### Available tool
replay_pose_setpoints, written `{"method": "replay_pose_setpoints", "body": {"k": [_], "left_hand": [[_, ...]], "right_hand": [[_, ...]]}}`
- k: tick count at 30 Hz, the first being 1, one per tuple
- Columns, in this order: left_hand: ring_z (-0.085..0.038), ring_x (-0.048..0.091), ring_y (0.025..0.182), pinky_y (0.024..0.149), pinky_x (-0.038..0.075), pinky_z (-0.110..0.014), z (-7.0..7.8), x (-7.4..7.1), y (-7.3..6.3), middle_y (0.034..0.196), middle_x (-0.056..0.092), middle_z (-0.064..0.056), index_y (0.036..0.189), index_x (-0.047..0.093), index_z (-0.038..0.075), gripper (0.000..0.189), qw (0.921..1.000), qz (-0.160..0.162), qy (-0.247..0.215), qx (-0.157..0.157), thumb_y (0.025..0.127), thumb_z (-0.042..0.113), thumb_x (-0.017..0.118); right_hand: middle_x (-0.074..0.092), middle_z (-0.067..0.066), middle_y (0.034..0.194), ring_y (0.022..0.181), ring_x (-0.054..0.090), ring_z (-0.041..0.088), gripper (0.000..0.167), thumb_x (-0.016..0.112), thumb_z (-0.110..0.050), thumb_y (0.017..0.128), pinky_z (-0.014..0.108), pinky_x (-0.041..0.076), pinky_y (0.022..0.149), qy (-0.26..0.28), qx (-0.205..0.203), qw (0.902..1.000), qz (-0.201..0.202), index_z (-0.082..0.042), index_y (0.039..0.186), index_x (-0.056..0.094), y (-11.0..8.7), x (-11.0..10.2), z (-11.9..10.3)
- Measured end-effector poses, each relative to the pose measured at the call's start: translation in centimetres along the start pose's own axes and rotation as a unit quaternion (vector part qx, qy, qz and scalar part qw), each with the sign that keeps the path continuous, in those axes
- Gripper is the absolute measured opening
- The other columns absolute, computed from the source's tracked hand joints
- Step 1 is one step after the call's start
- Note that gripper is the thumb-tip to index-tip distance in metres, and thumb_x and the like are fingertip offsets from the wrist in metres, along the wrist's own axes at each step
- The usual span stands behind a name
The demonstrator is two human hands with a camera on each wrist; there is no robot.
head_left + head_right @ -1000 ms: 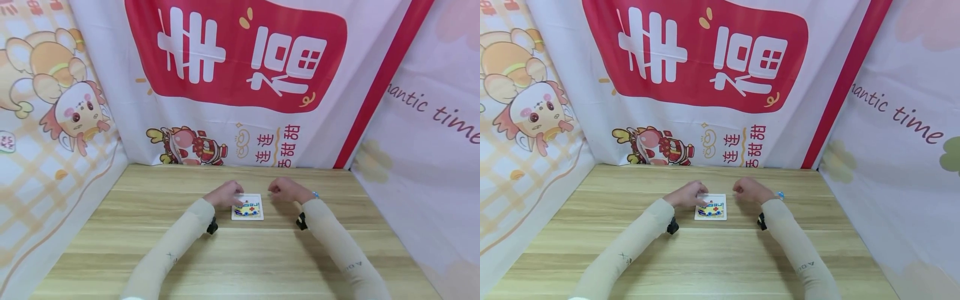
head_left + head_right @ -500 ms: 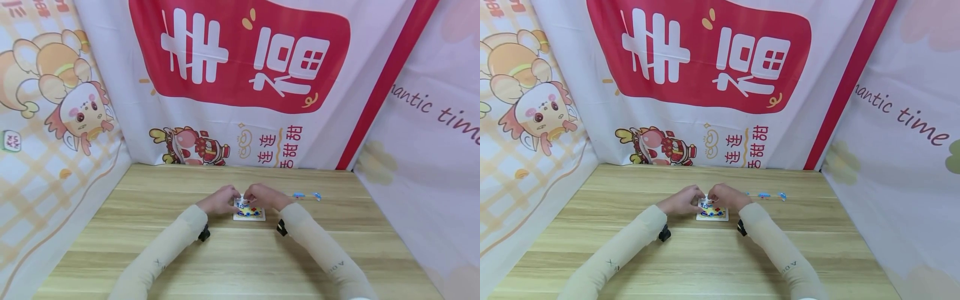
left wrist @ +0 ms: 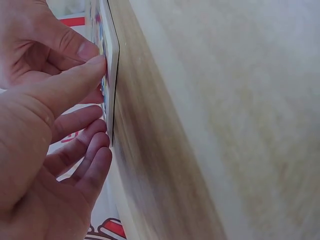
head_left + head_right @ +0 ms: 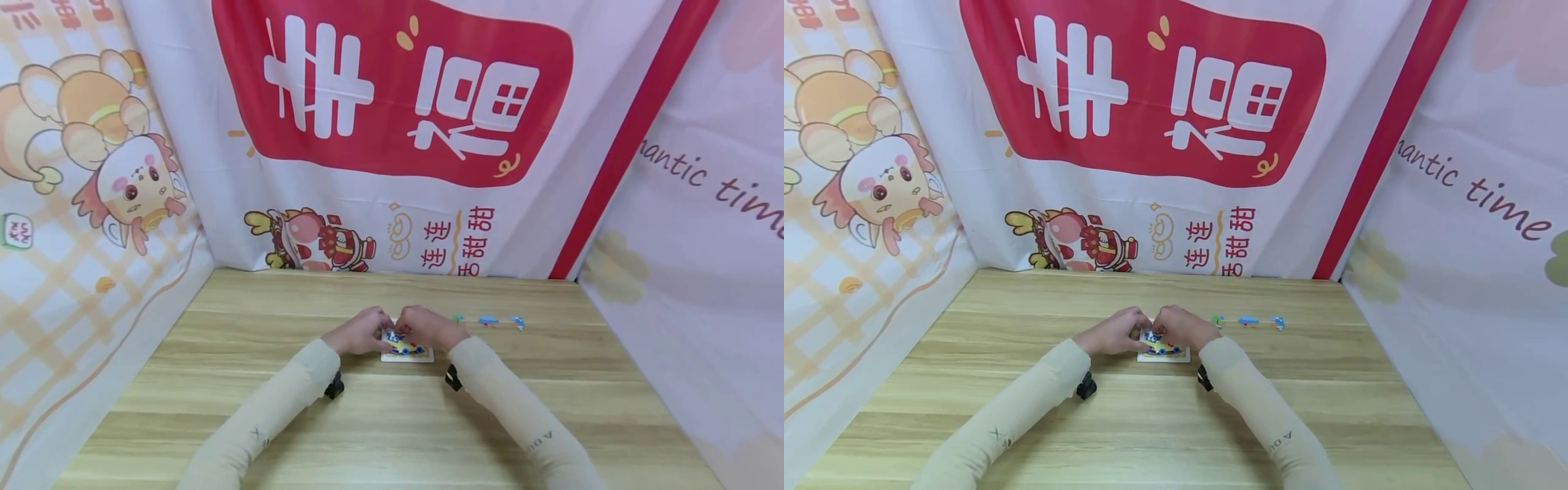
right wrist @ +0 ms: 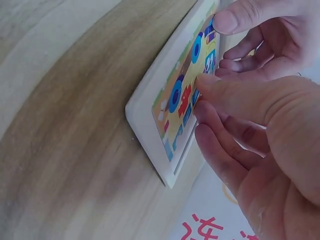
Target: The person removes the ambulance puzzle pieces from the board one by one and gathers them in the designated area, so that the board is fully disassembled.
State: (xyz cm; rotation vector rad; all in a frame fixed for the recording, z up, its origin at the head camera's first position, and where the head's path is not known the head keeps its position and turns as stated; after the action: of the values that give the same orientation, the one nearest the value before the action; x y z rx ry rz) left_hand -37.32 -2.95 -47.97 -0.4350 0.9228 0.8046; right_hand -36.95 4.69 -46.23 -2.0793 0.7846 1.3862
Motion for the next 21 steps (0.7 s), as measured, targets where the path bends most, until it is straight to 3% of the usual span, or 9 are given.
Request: {"method": "replay_pose_setpoints", "body": {"k": [8,21], "left_hand": [[-0.024,0.060,0.112,0.106,0.051,-0.044,0.3,-0.1,-0.2,0.123,0.065,-0.010,0.127,0.071,0.005,0.043,0.9999,0.003,-0.009,-0.004,0.089,0.020,0.086],[-0.022,0.058,0.109,0.104,0.050,-0.043,0.4,-0.1,-0.1,0.119,0.066,-0.008,0.123,0.074,0.004,0.040,0.9999,0.003,-0.003,-0.010,0.089,0.020,0.087]], "right_hand": [[0.076,0.005,0.106,0.101,0.068,0.015,0.014,0.075,0.000,0.095,0.031,0.060,0.095,-0.008,-0.007,0.9998,0.014,-0.009,0.104,0.082,-0.2,0.0,0.0],[0.075,0.004,0.106,0.102,0.069,0.015,0.014,0.076,-0.003,0.096,0.031,0.060,0.094,0.022,0.036,0.9990,0.011,-0.006,0.109,0.075,0.1,0.1,0.9]]}}
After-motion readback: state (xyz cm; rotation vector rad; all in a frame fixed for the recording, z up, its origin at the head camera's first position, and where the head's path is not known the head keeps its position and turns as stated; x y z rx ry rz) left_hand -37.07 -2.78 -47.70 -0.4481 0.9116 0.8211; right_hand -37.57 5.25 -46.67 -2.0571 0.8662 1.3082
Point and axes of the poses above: each hand's wrist, its own y-axis towards the middle knuckle, its own x-axis out of the palm, z = x × y, the point moved 10 cm from there along y, towards the middle knuckle
